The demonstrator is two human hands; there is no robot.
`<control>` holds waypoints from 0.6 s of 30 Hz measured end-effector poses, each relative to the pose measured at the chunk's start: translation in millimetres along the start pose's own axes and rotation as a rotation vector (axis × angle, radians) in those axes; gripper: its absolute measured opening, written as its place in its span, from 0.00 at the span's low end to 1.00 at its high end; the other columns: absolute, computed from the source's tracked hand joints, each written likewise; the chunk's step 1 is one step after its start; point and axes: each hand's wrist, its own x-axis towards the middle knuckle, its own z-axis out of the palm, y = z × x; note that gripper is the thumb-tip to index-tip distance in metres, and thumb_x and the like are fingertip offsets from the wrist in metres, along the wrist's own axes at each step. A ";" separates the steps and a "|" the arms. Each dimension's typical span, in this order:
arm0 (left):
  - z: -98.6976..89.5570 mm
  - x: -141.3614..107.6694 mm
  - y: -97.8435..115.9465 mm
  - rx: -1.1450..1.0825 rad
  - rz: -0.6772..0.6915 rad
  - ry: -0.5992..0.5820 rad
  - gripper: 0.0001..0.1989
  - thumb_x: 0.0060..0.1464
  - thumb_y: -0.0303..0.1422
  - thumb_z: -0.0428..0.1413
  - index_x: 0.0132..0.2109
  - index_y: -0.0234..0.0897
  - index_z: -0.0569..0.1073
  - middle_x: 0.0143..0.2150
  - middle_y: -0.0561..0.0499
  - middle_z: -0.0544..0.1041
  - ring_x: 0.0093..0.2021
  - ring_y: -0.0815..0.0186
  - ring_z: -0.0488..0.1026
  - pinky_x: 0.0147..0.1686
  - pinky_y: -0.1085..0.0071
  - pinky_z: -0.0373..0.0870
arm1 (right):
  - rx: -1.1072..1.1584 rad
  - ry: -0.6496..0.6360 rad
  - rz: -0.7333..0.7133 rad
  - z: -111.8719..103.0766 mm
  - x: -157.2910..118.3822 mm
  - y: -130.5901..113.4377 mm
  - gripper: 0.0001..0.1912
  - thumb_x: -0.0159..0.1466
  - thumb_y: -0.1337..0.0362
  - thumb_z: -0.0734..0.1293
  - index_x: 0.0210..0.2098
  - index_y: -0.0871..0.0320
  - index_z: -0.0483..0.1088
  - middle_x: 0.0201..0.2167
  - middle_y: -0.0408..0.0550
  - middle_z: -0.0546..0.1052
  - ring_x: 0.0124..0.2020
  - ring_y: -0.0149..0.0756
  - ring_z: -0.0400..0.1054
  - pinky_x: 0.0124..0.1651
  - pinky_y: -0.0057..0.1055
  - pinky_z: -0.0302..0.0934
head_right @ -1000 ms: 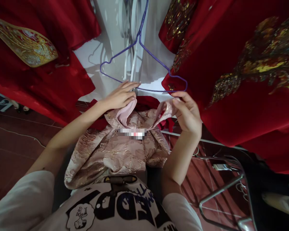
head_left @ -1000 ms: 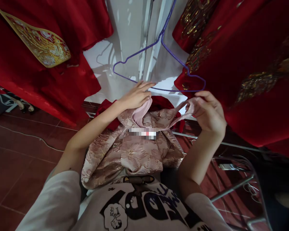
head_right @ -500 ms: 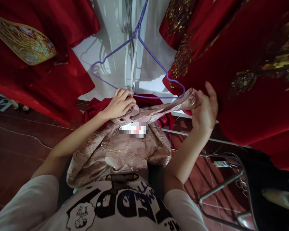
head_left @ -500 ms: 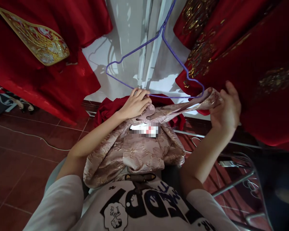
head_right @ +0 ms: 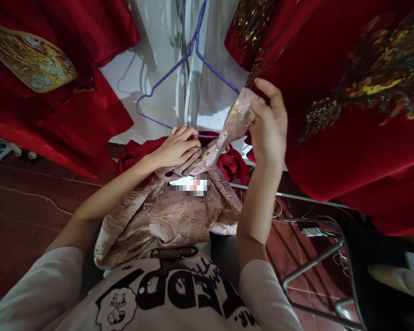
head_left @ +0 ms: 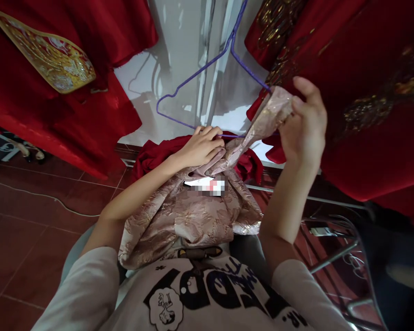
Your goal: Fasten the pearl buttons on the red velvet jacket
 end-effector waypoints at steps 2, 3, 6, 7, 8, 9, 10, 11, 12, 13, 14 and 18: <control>0.3 2.4 1.3 -0.034 -0.014 -0.001 0.12 0.70 0.30 0.49 0.48 0.37 0.78 0.56 0.40 0.73 0.57 0.49 0.71 0.56 0.48 0.66 | 0.025 0.004 -0.005 8.0 0.7 -2.4 0.24 0.63 0.60 0.58 0.58 0.53 0.62 0.65 0.56 0.72 0.66 0.41 0.68 0.72 0.41 0.58; 0.5 2.7 1.4 -0.054 -0.025 -0.002 0.12 0.70 0.30 0.49 0.48 0.38 0.78 0.55 0.40 0.74 0.57 0.50 0.71 0.57 0.48 0.66 | 0.032 -0.003 0.004 9.8 -3.1 -1.3 0.22 0.64 0.60 0.59 0.57 0.53 0.62 0.64 0.57 0.72 0.65 0.41 0.68 0.71 0.41 0.59; 0.7 1.7 0.0 -0.116 -0.064 -0.007 0.12 0.70 0.31 0.50 0.48 0.39 0.79 0.54 0.42 0.74 0.56 0.51 0.70 0.59 0.48 0.63 | -0.044 -0.053 -0.002 6.3 -26.1 5.2 0.21 0.66 0.57 0.61 0.58 0.52 0.60 0.65 0.57 0.71 0.62 0.43 0.70 0.64 0.43 0.66; 0.6 1.5 -0.7 -0.138 -0.077 -0.010 0.12 0.70 0.31 0.50 0.47 0.40 0.79 0.53 0.43 0.74 0.56 0.51 0.70 0.59 0.48 0.62 | -0.120 -0.063 -0.046 3.3 -34.4 7.0 0.22 0.67 0.56 0.62 0.60 0.51 0.59 0.66 0.57 0.70 0.61 0.44 0.70 0.62 0.43 0.68; 0.3 1.7 -1.4 -0.159 -0.088 -0.018 0.12 0.70 0.30 0.50 0.47 0.41 0.79 0.53 0.44 0.75 0.55 0.52 0.70 0.60 0.48 0.61 | -0.220 -0.059 -0.115 0.1 -41.3 8.4 0.24 0.67 0.55 0.63 0.61 0.51 0.59 0.66 0.56 0.69 0.60 0.45 0.70 0.60 0.45 0.68; 0.0 2.3 -1.8 -0.179 -0.099 -0.030 0.12 0.69 0.30 0.50 0.47 0.41 0.79 0.53 0.45 0.75 0.55 0.53 0.70 0.61 0.49 0.60 | -0.334 -0.040 -0.196 -2.9 -45.9 9.2 0.24 0.68 0.54 0.64 0.62 0.51 0.60 0.65 0.55 0.69 0.59 0.46 0.70 0.59 0.47 0.68; -0.4 3.3 -1.9 -0.197 -0.109 -0.045 0.12 0.69 0.30 0.51 0.47 0.42 0.79 0.52 0.46 0.75 0.55 0.53 0.70 0.61 0.49 0.58 | -0.445 -0.006 -0.273 -5.6 -47.7 9.8 0.22 0.70 0.55 0.62 0.62 0.52 0.61 0.64 0.54 0.70 0.57 0.47 0.69 0.59 0.50 0.67; -0.9 4.5 -1.5 -0.212 -0.118 -0.061 0.12 0.68 0.29 0.51 0.47 0.43 0.79 0.52 0.47 0.75 0.55 0.54 0.70 0.62 0.50 0.57 | -0.540 0.035 -0.338 -8.0 -46.7 10.3 0.20 0.72 0.56 0.59 0.61 0.53 0.63 0.62 0.55 0.72 0.56 0.48 0.69 0.59 0.52 0.66; -1.4 5.9 -0.8 -0.224 -0.127 -0.077 0.12 0.68 0.29 0.51 0.47 0.43 0.79 0.52 0.47 0.75 0.55 0.55 0.70 0.62 0.51 0.56 | -0.614 0.071 -0.385 -10.2 -43.1 11.1 0.19 0.73 0.59 0.56 0.60 0.53 0.65 0.59 0.55 0.74 0.54 0.48 0.68 0.59 0.53 0.64; -2.0 7.4 0.1 -0.236 -0.133 -0.090 0.12 0.68 0.28 0.51 0.47 0.43 0.79 0.52 0.48 0.75 0.56 0.56 0.69 0.62 0.52 0.55 | -0.668 0.099 -0.415 -12.4 -37.6 12.2 0.18 0.74 0.61 0.54 0.59 0.54 0.67 0.56 0.56 0.76 0.53 0.49 0.67 0.59 0.54 0.63; -2.4 8.8 1.2 -0.248 -0.139 -0.099 0.12 0.68 0.28 0.51 0.47 0.43 0.79 0.52 0.48 0.75 0.56 0.56 0.69 0.62 0.52 0.55 | -0.708 0.117 -0.431 -14.8 -30.8 13.6 0.19 0.74 0.62 0.54 0.58 0.55 0.68 0.54 0.57 0.76 0.52 0.50 0.66 0.59 0.54 0.62; -3.0 13.2 4.0 -0.292 -0.139 -0.122 0.12 0.68 0.28 0.51 0.46 0.44 0.79 0.53 0.49 0.75 0.57 0.57 0.68 0.60 0.53 0.53 | -0.810 0.194 -0.462 -24.8 -3.0 20.3 0.16 0.72 0.57 0.62 0.55 0.57 0.72 0.52 0.61 0.74 0.55 0.54 0.64 0.62 0.59 0.57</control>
